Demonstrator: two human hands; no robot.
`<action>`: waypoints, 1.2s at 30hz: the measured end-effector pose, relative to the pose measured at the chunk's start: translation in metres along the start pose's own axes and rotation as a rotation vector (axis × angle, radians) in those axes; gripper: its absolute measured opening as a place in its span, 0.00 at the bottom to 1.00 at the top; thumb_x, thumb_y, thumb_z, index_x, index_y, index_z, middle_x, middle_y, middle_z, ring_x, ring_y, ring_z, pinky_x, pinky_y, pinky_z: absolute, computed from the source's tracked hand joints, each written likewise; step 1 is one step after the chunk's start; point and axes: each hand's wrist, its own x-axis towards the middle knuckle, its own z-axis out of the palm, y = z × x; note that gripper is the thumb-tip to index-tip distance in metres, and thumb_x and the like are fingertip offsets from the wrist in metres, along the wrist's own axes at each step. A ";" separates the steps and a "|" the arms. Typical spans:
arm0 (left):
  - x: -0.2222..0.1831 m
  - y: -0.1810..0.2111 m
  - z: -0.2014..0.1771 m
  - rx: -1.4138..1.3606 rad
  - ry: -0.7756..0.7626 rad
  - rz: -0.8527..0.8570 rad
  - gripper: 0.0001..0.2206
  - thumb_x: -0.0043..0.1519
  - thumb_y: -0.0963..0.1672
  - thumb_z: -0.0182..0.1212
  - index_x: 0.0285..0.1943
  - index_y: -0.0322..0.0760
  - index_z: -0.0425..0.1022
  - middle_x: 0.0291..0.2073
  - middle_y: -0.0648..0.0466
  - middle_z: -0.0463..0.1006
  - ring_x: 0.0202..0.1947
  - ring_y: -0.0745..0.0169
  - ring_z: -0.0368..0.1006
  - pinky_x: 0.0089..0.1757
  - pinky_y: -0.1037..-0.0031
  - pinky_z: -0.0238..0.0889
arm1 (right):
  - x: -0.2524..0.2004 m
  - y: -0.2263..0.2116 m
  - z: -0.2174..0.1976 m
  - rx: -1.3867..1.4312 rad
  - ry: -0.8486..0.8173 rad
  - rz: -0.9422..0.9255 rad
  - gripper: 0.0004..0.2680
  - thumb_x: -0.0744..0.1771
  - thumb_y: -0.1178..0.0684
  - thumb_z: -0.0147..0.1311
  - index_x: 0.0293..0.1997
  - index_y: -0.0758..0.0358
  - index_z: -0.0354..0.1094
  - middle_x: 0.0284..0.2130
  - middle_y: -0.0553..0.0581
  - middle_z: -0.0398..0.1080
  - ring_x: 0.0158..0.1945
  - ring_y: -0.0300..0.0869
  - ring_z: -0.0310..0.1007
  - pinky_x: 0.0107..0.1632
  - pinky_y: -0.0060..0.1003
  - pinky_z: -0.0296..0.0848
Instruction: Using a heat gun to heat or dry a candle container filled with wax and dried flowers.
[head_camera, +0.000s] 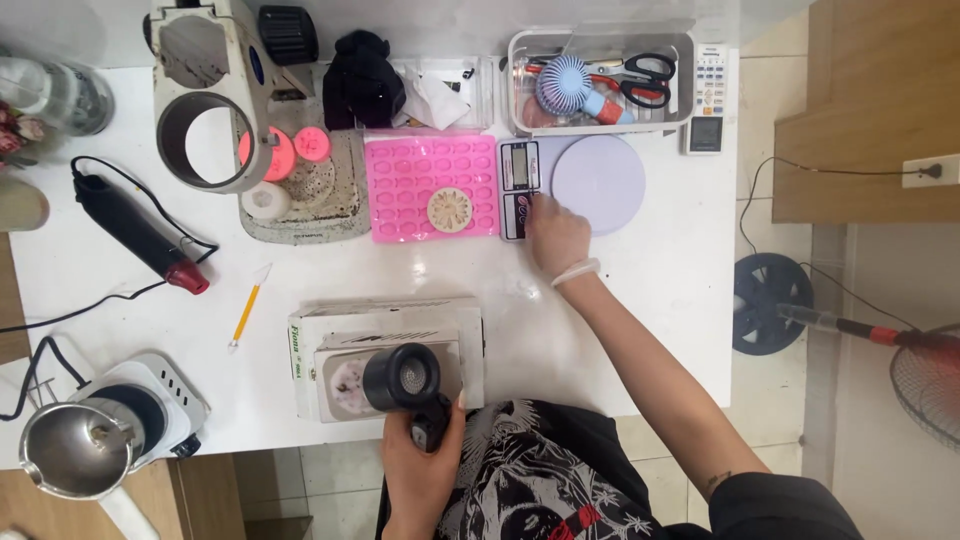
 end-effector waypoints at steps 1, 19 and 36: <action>0.001 -0.001 0.000 0.018 0.005 0.053 0.15 0.52 0.46 0.74 0.41 0.30 0.77 0.32 0.47 0.82 0.33 0.56 0.79 0.38 0.68 0.71 | -0.002 0.001 -0.012 0.048 0.007 0.052 0.06 0.69 0.51 0.49 0.39 0.62 0.65 0.28 0.59 0.73 0.26 0.53 0.75 0.29 0.49 0.71; 0.007 -0.003 -0.011 0.037 -0.018 0.103 0.15 0.52 0.45 0.73 0.42 0.29 0.77 0.32 0.48 0.82 0.32 0.59 0.79 0.37 0.69 0.70 | -0.009 0.009 -0.047 0.197 0.131 -0.184 0.14 0.68 0.46 0.58 0.50 0.69 0.66 0.69 0.70 0.57 0.70 0.58 0.61 0.68 0.51 0.64; 0.008 -0.001 -0.005 0.082 -0.056 0.063 0.15 0.53 0.46 0.73 0.40 0.29 0.77 0.33 0.47 0.81 0.34 0.57 0.80 0.38 0.68 0.71 | 0.009 -0.007 -0.035 0.113 -0.130 -0.179 0.19 0.67 0.38 0.56 0.44 0.71 0.71 0.73 0.66 0.51 0.74 0.56 0.49 0.70 0.60 0.51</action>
